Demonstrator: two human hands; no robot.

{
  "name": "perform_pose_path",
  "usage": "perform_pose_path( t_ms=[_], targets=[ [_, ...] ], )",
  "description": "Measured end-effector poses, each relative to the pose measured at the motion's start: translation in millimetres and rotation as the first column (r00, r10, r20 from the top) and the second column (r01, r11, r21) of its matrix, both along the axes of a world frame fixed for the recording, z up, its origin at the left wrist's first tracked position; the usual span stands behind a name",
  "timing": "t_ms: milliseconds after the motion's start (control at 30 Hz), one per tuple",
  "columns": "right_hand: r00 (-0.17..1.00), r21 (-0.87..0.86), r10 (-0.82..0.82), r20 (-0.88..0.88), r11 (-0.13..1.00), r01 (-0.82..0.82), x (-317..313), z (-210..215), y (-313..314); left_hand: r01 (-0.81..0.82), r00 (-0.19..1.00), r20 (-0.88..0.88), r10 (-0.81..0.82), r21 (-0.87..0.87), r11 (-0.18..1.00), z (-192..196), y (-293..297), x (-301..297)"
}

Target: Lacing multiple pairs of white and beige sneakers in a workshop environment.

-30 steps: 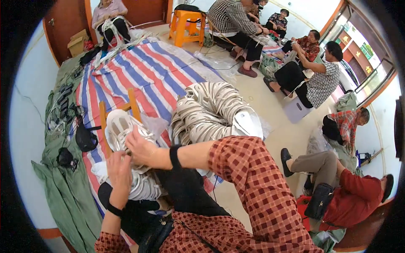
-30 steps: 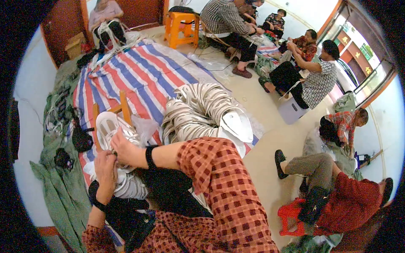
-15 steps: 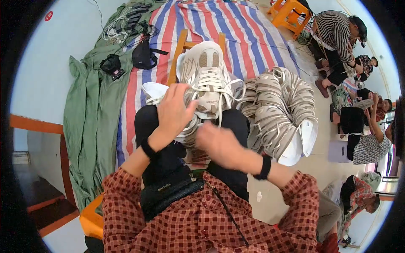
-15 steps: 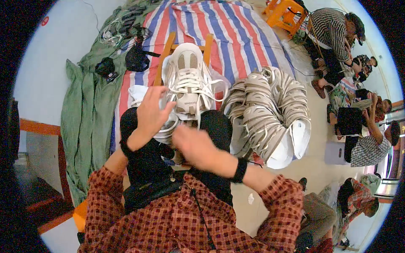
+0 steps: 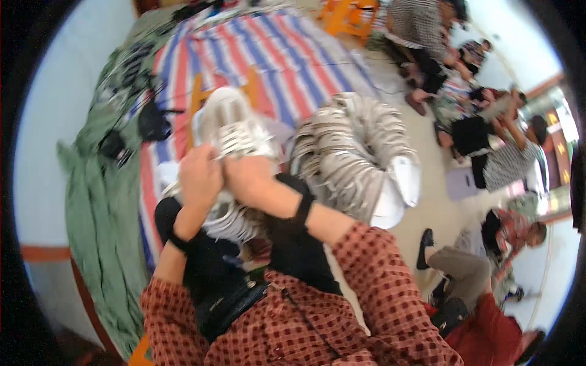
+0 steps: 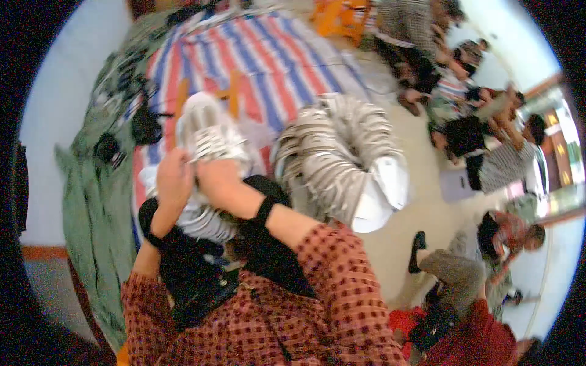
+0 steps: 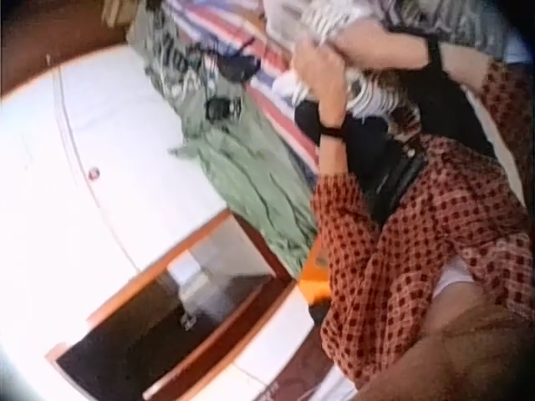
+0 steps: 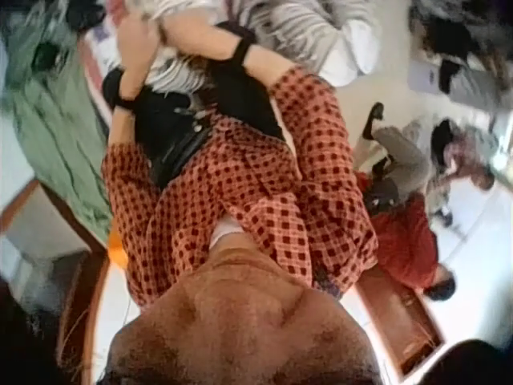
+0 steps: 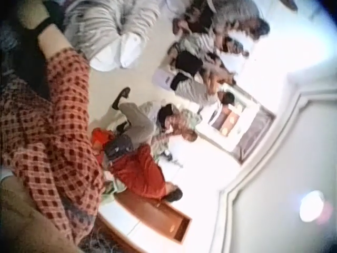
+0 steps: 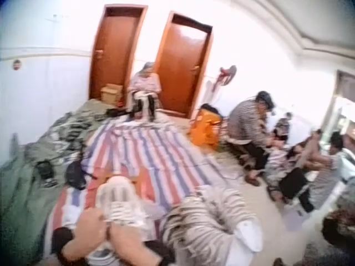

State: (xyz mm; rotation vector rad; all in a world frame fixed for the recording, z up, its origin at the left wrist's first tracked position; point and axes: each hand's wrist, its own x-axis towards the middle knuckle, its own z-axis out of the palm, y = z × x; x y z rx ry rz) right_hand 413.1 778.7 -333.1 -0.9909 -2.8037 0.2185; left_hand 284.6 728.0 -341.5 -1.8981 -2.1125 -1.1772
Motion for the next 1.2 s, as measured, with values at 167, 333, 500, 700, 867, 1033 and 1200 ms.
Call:
perform_pose_path(
  t_ms=[167,333,500,700,867,1033,1200],
  targets=[
    [0.747,-0.395,0.657,-0.106,0.661,-0.638,41.8,39.3,-35.3,0.052,0.891,0.455,0.020,-0.145,0.988,21.1,-13.1,-8.5],
    [0.758,-0.378,0.451,-0.471,0.673,-0.636,119.1,68.8,-52.1,0.340,0.511,0.841,-0.176,-0.010,0.940,39.8,-4.6,-16.3],
    [0.388,-0.703,-0.659,-0.644,0.310,-0.640,173.9,67.6,-31.9,0.448,0.583,0.803,-0.123,-0.191,0.873,33.8,-21.4,-37.1],
    [-0.212,-0.535,-0.889,-0.406,0.419,-0.734,278.2,42.3,-12.6,0.359,0.609,0.793,-0.014,-0.260,0.896,26.2,-23.8,-23.7],
    [-0.348,-0.501,-0.799,-0.491,0.586,-0.637,382.3,24.2,-3.9,0.335,0.232,0.973,0.004,-0.083,0.938,13.7,-10.2,-12.4],
    [-0.019,-0.866,-0.866,-0.499,0.498,0.048,395.5,-21.9,-28.2,0.040,0.660,0.750,0.041,-0.090,0.995,6.7,-10.8,0.0],
    [0.688,-0.762,-0.645,-0.333,0.614,0.206,265.9,-22.4,-16.7,0.186,0.718,0.693,-0.055,-0.115,0.976,20.0,-6.2,36.6]
  ],
)
